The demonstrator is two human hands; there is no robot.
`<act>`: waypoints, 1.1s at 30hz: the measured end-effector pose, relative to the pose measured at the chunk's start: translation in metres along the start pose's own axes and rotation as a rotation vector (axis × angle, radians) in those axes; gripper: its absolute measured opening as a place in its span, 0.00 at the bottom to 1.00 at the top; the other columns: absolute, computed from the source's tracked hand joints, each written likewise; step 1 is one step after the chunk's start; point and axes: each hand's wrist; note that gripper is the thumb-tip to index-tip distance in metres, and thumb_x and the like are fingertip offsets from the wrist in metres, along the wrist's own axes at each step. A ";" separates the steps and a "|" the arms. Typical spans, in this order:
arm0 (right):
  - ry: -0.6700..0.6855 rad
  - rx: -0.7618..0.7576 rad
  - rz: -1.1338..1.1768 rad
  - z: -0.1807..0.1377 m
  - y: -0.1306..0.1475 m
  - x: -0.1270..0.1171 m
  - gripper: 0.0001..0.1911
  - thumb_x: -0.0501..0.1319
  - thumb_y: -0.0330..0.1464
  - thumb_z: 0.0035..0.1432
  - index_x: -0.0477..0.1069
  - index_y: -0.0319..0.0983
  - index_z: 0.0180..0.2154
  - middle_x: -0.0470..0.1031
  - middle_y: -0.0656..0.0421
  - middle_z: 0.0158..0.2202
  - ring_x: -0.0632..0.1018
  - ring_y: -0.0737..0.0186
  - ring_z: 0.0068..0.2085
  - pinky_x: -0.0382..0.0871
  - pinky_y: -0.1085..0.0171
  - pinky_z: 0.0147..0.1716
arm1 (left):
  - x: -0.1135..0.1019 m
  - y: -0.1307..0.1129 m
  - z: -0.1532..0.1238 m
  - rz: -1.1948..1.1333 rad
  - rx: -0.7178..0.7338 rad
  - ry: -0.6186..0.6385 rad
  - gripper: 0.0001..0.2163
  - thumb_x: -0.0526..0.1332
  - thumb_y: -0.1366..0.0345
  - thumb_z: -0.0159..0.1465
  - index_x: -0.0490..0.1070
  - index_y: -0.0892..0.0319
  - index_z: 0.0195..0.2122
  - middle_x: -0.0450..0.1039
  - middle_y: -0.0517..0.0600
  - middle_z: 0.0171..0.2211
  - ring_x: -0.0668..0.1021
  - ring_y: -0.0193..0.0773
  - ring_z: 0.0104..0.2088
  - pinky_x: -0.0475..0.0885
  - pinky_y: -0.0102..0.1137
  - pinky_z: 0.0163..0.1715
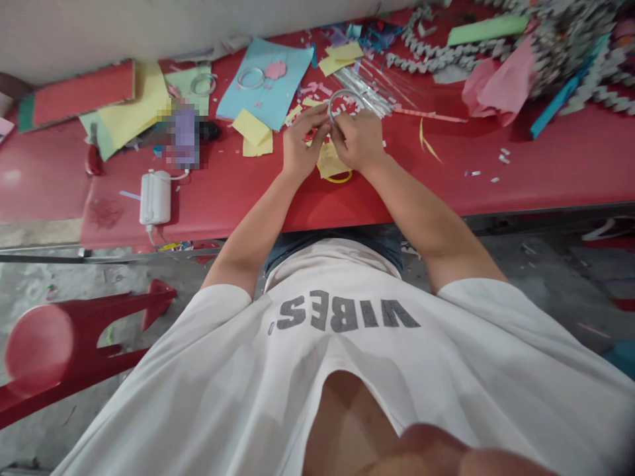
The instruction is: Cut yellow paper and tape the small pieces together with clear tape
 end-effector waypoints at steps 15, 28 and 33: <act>-0.159 0.097 0.169 0.005 -0.020 -0.008 0.27 0.42 0.54 0.73 0.71 0.51 0.34 0.75 0.54 0.35 0.75 0.42 0.42 0.63 0.39 0.56 | -0.040 0.026 0.024 -0.335 -0.449 -0.319 0.25 0.42 0.46 0.78 0.68 0.51 0.30 0.69 0.46 0.25 0.67 0.31 0.42 0.64 0.28 0.43; -0.328 0.191 0.152 0.003 -0.025 -0.030 0.21 0.47 0.47 0.74 0.70 0.50 0.58 0.79 0.53 0.49 0.77 0.43 0.48 0.70 0.42 0.46 | -0.003 0.018 0.002 -0.522 -0.315 0.117 0.26 0.71 0.55 0.54 0.76 0.40 0.56 0.78 0.46 0.60 0.83 0.41 0.45 0.74 0.33 0.34; -0.280 0.028 0.270 -0.004 0.008 -0.043 0.21 0.46 0.47 0.73 0.68 0.49 0.57 0.76 0.51 0.47 0.78 0.46 0.43 0.73 0.45 0.46 | -0.009 0.013 0.002 -0.477 -0.314 0.273 0.33 0.66 0.58 0.53 0.73 0.40 0.63 0.74 0.48 0.65 0.83 0.47 0.52 0.76 0.36 0.37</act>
Point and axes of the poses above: each hand's wrist, its own z-axis towards the middle knuckle, its own x-axis out of the palm, y = z × x
